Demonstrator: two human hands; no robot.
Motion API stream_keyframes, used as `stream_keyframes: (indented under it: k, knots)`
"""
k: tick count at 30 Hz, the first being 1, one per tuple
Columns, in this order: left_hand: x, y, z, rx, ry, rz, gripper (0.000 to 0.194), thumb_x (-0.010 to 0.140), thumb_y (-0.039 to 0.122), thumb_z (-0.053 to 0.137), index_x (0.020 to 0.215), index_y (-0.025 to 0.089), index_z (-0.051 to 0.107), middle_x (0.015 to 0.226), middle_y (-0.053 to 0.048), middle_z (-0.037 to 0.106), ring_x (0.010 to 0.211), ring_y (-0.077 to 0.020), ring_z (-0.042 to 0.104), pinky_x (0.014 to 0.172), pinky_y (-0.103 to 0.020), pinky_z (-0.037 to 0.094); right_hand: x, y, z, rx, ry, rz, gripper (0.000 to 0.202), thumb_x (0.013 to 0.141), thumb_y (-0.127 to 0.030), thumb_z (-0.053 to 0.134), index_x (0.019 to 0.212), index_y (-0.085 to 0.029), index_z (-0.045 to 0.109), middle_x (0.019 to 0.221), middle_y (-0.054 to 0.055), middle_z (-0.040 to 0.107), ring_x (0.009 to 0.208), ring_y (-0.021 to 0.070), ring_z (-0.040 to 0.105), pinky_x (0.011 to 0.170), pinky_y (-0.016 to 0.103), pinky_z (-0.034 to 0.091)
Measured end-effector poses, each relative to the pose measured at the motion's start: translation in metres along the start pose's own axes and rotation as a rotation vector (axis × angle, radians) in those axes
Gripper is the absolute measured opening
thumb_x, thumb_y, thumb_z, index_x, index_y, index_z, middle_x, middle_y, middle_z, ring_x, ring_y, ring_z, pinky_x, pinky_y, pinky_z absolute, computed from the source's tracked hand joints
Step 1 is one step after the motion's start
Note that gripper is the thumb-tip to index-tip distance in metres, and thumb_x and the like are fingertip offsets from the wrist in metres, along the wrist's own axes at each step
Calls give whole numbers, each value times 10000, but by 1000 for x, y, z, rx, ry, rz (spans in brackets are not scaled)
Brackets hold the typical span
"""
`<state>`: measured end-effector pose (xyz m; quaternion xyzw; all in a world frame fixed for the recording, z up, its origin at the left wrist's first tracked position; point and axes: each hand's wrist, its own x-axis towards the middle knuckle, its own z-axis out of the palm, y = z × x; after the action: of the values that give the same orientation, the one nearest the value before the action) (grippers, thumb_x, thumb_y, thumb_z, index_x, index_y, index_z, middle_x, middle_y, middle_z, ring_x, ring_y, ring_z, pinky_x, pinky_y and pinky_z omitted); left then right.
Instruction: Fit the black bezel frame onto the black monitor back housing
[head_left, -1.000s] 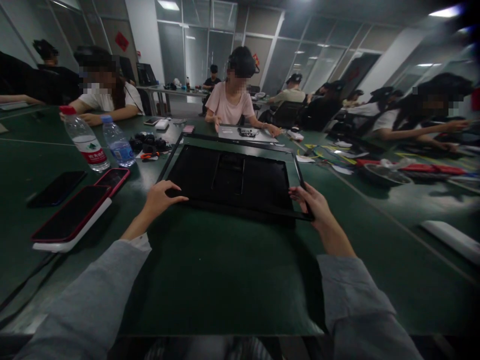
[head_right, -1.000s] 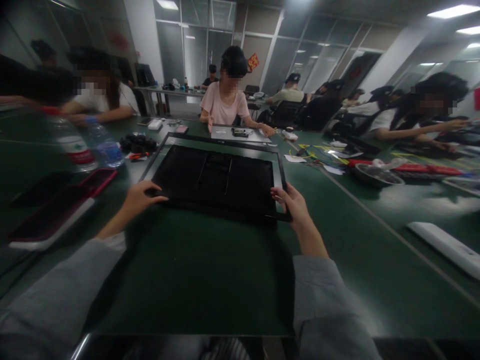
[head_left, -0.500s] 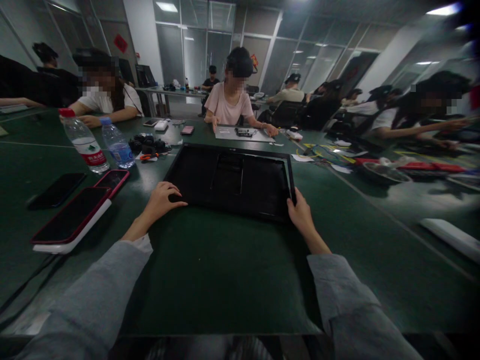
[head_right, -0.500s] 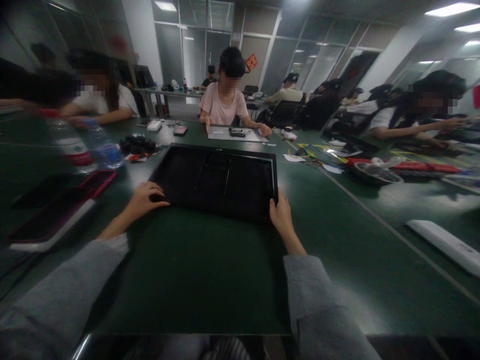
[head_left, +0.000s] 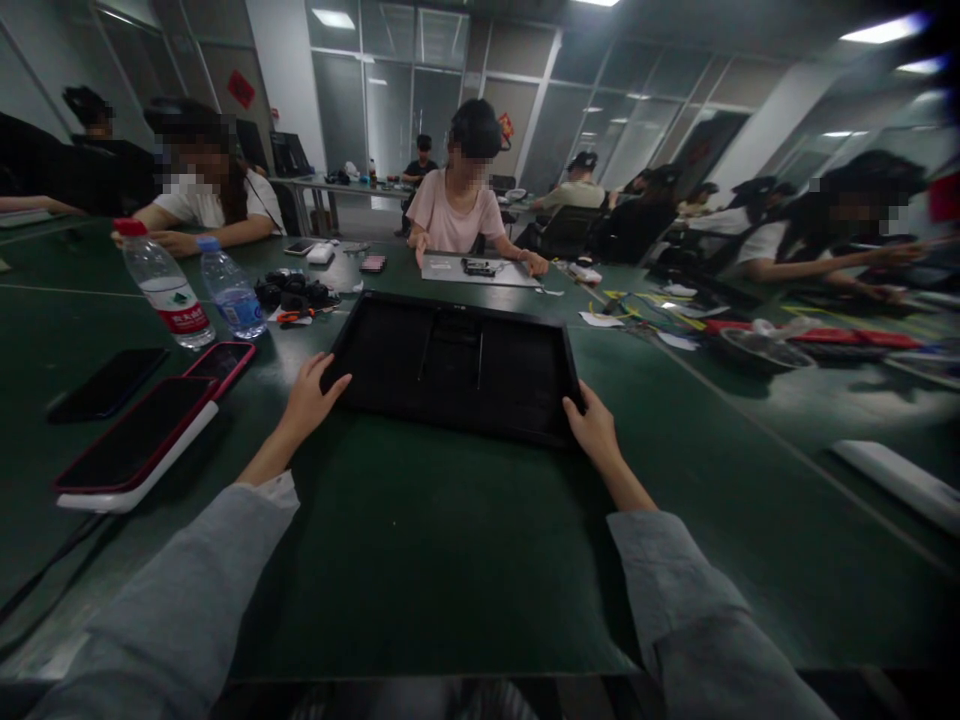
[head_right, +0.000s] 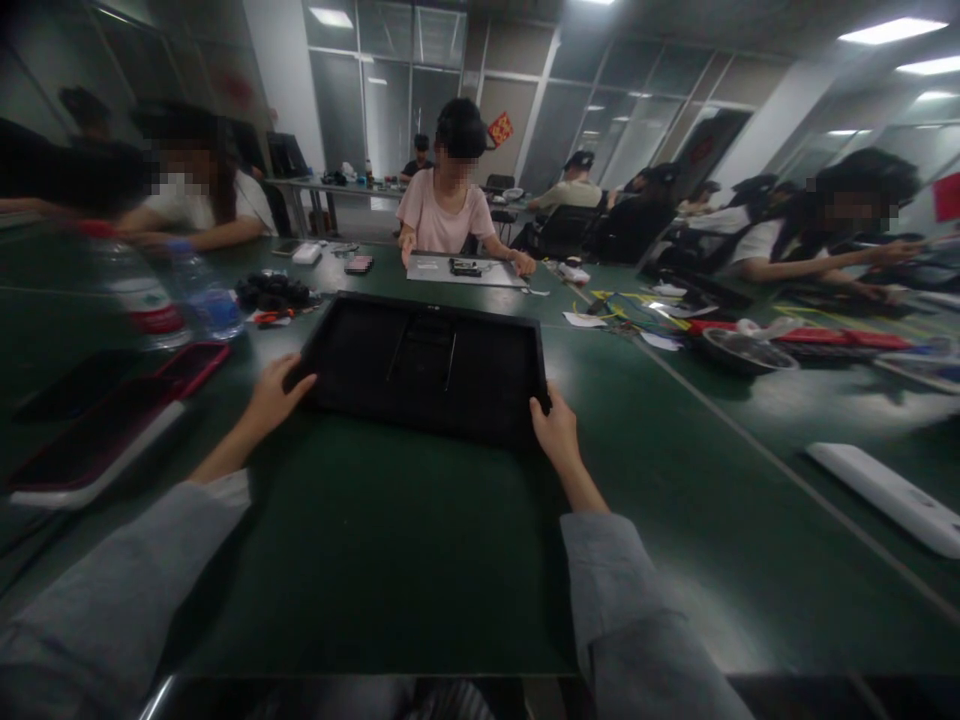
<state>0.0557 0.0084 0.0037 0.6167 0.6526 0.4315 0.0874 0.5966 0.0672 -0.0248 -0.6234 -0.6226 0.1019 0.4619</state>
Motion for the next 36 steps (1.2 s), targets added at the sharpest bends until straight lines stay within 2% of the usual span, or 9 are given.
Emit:
stream_keyframes:
  k: [4, 9, 12, 15, 23, 30, 36]
  knots:
    - [4, -9, 2, -72, -7, -149, 650, 925, 445, 726, 1499, 160, 623, 1521, -199, 649, 1418, -343, 608, 1212, -501, 463, 7, 3, 0, 33, -24, -21, 641, 899, -519, 595, 1443, -194, 689, 1363, 164, 747, 1314, 375, 682, 1184, 598, 506]
    - [5, -14, -8, 11, 22, -240, 578, 940, 445, 676, 1421, 123, 694, 1395, -215, 737, 1195, -325, 745, 1061, -454, 560, 17, 9, 0, 58, -69, -21, 653, 888, -540, 605, 1435, -194, 688, 1421, 155, 722, 1338, 383, 670, 1192, 622, 494]
    - [1, -10, -17, 175, 24, -234, 532, 952, 535, 634, 1287, 146, 776, 1280, -195, 790, 1163, -353, 746, 1046, -466, 547, 20, 13, 2, 67, -94, -24, 678, 894, -556, 611, 1460, -187, 665, 1408, 164, 724, 1330, 377, 676, 1189, 617, 497]
    - [-2, -6, -21, 257, 31, -201, 534, 964, 586, 578, 1210, 170, 804, 1257, -187, 799, 1163, -367, 737, 1038, -459, 533, 21, 14, 4, 34, -84, -19, 689, 899, -566, 608, 1465, -176, 656, 1346, 178, 747, 1286, 385, 697, 1170, 620, 507]
    - [-1, -5, -20, 249, 34, -230, 519, 941, 619, 589, 1179, 213, 807, 1135, -161, 821, 1099, -370, 748, 966, -444, 548, 21, 20, 4, 8, -81, -16, 676, 911, -587, 607, 1435, -163, 661, 1261, 200, 761, 1239, 390, 708, 1137, 614, 519]
    - [3, -7, -21, 256, -7, -273, 576, 948, 664, 566, 1231, 213, 787, 1087, -169, 812, 1042, -382, 749, 897, -451, 547, 26, 30, 6, 66, -112, 12, 684, 855, -537, 649, 1438, -181, 631, 1324, 181, 738, 1258, 359, 694, 1124, 593, 536]
    - [4, -7, -23, 276, -51, -276, 636, 957, 730, 505, 1150, 197, 792, 1059, -175, 804, 1011, -363, 742, 865, -427, 536, 27, 31, 3, 21, -140, -17, 705, 894, -527, 578, 1487, -147, 595, 1404, 207, 703, 1332, 376, 667, 1180, 596, 494]
